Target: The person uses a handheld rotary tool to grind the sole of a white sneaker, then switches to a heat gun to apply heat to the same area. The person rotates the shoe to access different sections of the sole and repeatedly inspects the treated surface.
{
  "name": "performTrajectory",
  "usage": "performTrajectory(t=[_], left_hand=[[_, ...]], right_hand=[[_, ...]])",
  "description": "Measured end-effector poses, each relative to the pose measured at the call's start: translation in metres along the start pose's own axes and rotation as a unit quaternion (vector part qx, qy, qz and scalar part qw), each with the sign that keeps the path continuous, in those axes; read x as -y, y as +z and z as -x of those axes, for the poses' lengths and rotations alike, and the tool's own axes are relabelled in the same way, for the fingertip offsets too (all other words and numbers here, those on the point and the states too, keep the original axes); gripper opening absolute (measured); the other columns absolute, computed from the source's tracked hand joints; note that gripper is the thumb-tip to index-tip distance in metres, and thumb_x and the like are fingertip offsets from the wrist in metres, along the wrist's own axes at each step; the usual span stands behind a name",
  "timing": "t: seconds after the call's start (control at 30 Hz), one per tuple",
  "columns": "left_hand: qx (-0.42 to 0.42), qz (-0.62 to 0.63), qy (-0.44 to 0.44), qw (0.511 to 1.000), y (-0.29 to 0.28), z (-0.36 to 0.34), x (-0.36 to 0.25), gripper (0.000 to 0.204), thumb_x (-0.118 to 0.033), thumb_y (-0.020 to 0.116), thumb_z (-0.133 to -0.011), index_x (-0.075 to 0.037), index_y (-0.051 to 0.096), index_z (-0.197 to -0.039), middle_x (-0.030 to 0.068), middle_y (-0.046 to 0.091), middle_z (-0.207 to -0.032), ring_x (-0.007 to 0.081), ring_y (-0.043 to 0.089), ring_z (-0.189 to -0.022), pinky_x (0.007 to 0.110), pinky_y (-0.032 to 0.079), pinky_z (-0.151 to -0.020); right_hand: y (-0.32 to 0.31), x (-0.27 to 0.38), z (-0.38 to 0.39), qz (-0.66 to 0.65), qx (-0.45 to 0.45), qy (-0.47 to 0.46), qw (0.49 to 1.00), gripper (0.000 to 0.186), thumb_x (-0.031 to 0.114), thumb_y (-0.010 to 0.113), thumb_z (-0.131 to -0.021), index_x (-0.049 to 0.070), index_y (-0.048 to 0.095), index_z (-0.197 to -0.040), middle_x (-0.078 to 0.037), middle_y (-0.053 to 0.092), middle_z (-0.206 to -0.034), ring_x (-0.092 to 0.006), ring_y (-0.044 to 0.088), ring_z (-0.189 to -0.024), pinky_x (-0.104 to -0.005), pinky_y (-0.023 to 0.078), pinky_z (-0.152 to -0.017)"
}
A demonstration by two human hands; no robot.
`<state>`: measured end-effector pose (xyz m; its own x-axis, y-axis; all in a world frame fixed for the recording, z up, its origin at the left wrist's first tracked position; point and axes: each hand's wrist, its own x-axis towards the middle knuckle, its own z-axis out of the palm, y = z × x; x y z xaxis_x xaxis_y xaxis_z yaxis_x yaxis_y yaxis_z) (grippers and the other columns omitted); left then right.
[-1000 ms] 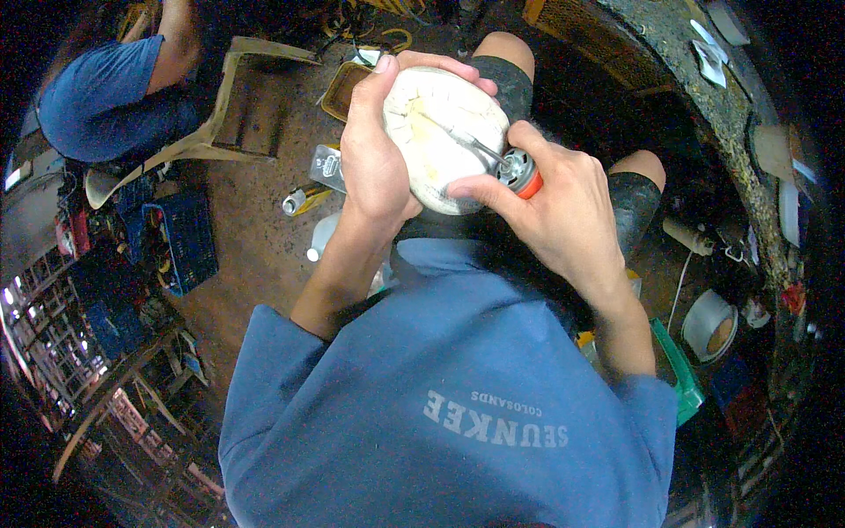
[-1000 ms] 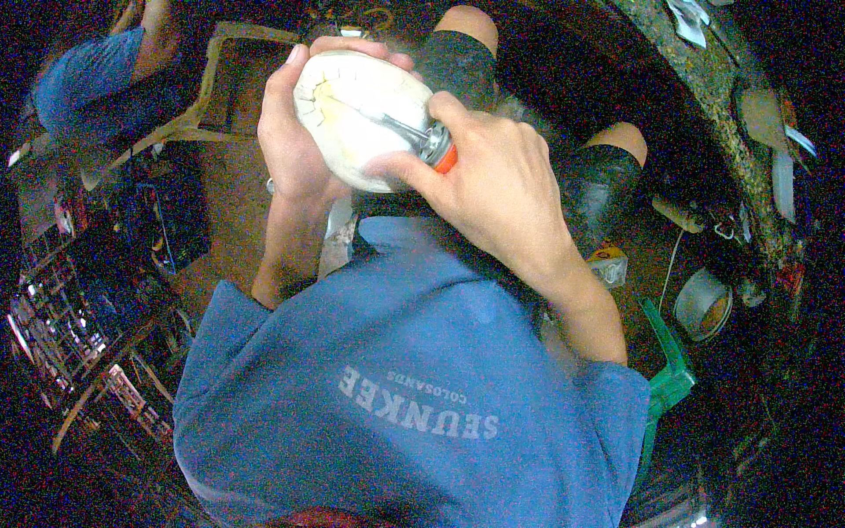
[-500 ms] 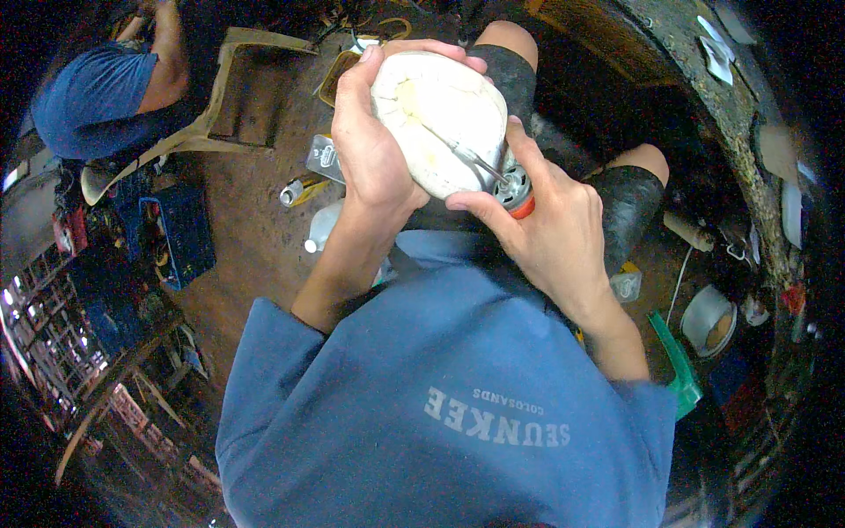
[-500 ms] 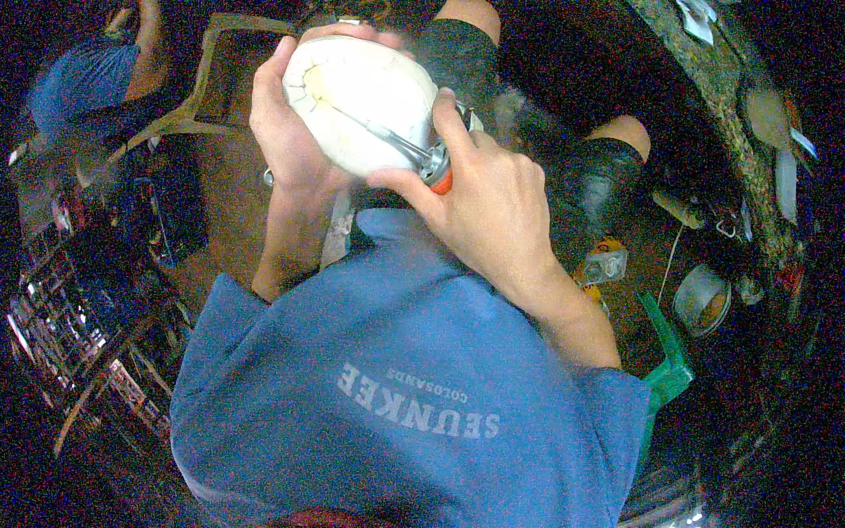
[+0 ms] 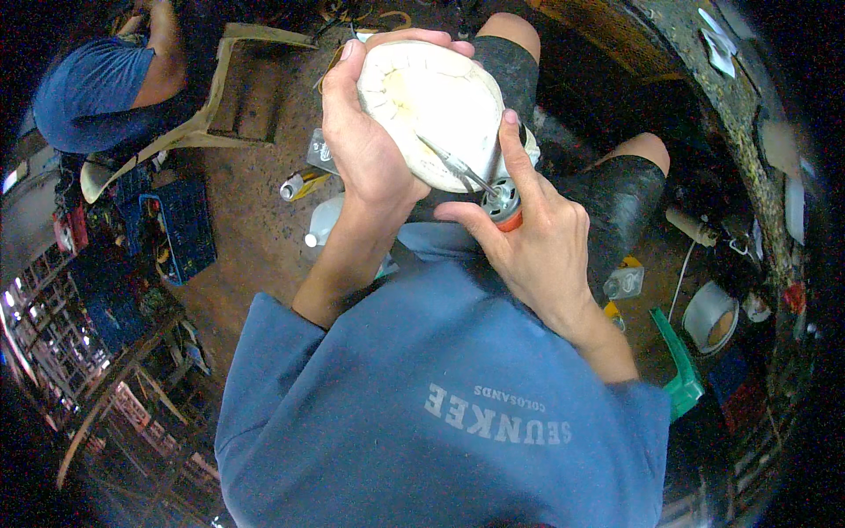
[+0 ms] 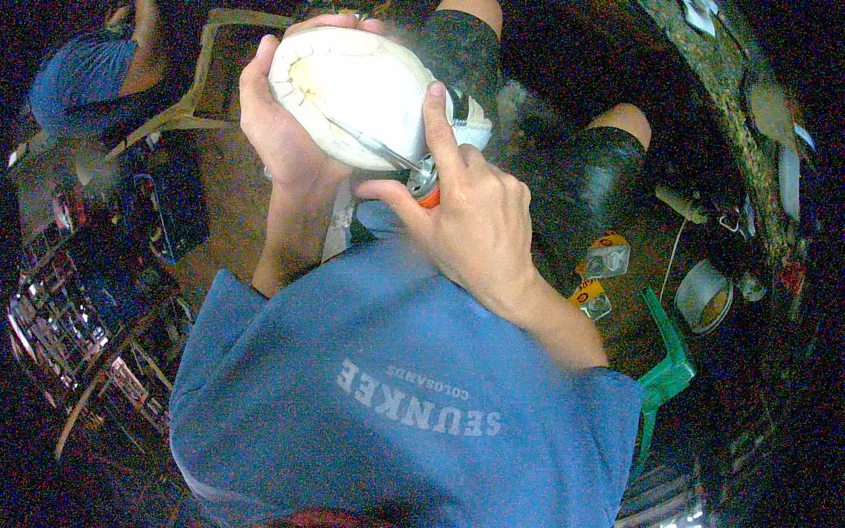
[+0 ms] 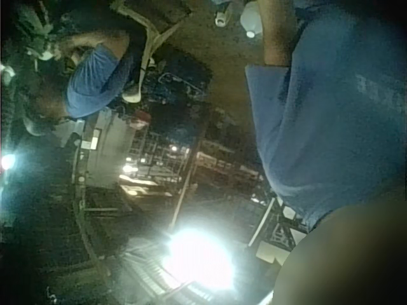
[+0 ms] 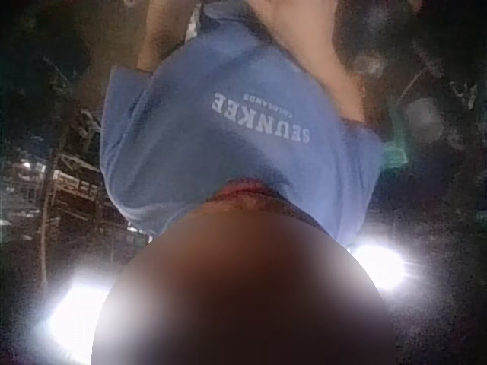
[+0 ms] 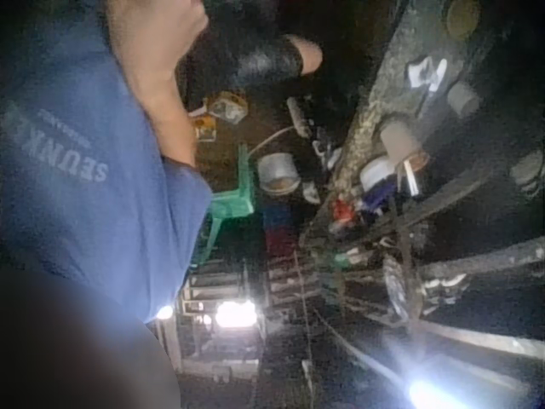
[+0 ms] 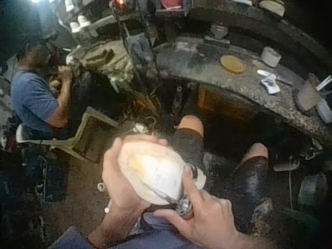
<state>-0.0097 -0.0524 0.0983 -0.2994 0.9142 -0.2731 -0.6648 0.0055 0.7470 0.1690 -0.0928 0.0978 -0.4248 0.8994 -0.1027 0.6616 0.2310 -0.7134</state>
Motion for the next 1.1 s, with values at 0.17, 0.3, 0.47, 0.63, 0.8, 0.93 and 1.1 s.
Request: performTrajectory(t=[0.17,0.3,0.47,0.63,0.8,0.93,1.1], left_hand=[[-0.021,-0.012,0.006,1.0,0.007,0.005,0.003,0.066,-0.047,0.028,-0.11,0.004,0.069,-0.114,0.0255,0.076,-0.108,0.0335,0.075,-0.095,0.045,0.062,-0.088],[-0.025,-0.043,0.02,0.999,0.009,0.008,0.005,0.067,-0.049,0.027,-0.111,0.003,0.069,-0.114,0.0237,0.076,-0.107,0.0318,0.075,-0.093,0.043,0.062,-0.087],[-0.013,-0.038,0.02,0.999,0.007,0.009,0.005,0.067,-0.049,0.027,-0.111,0.003,0.069,-0.113,0.0225,0.077,-0.106,0.0304,0.075,-0.092,0.041,0.062,-0.086],[-0.004,-0.057,0.045,0.997,0.006,0.008,0.004,0.065,-0.047,0.027,-0.11,0.003,0.069,-0.113,0.0232,0.077,-0.106,0.0304,0.075,-0.091,0.041,0.062,-0.086],[-0.008,-0.048,0.026,0.999,0.005,0.007,0.002,0.064,-0.046,0.028,-0.11,0.003,0.069,-0.112,0.0237,0.077,-0.106,0.0308,0.075,-0.09,0.041,0.062,-0.086],[-0.009,-0.074,0.038,0.996,0.005,0.007,0.004,0.064,-0.046,0.028,-0.11,0.004,0.068,-0.113,0.0237,0.077,-0.106,0.031,0.075,-0.092,0.042,0.062,-0.086],[-0.007,-0.067,0.045,0.997,0.005,0.004,0.005,0.064,-0.046,0.028,-0.11,0.004,0.068,-0.114,0.0243,0.076,-0.108,0.0321,0.075,-0.095,0.044,0.062,-0.088]], right_hand=[[0.004,0.01,0.003,-0.046,-0.03,0.024,0.998,0.107,0.052,0.089,-0.081,0.001,0.041,-0.161,-0.028,0.077,-0.102,-0.0418,0.079,-0.089,-0.0466,0.063,-0.074],[0.002,0.016,0.002,-0.072,-0.044,0.024,0.996,0.106,0.051,0.089,-0.081,-0.006,0.043,-0.158,-0.031,0.076,-0.1,-0.0425,0.079,-0.092,-0.0462,0.063,-0.075],[-0.003,0.021,-0.001,-0.035,-0.037,0.026,0.998,0.101,0.052,0.089,-0.081,-0.011,0.049,-0.15,-0.032,0.075,-0.098,-0.0428,0.079,-0.09,-0.0456,0.062,-0.074],[-0.001,0.018,-0.005,-0.034,-0.026,0.018,0.999,0.114,0.072,0.075,-0.085,-0.01,0.04,-0.156,-0.029,0.074,-0.085,-0.0445,0.076,-0.073,-0.052,0.061,-0.062],[0.0,0.017,-0.001,-0.043,-0.017,0.026,0.999,0.111,0.073,0.073,-0.086,-0.008,0.042,-0.156,-0.03,0.074,-0.085,-0.0447,0.076,-0.073,-0.0517,0.061,-0.062],[0.002,0.02,0.001,-0.056,-0.033,0.049,0.997,0.097,0.051,0.088,-0.084,-0.007,0.05,-0.152,-0.031,0.076,-0.096,-0.0421,0.079,-0.092,-0.0454,0.062,-0.079],[0.005,0.014,-0.002,-0.071,-0.046,0.058,0.995,0.093,0.048,0.088,-0.085,-0.005,0.052,-0.152,-0.032,0.076,-0.099,-0.0418,0.079,-0.094,-0.0452,0.062,-0.081]])
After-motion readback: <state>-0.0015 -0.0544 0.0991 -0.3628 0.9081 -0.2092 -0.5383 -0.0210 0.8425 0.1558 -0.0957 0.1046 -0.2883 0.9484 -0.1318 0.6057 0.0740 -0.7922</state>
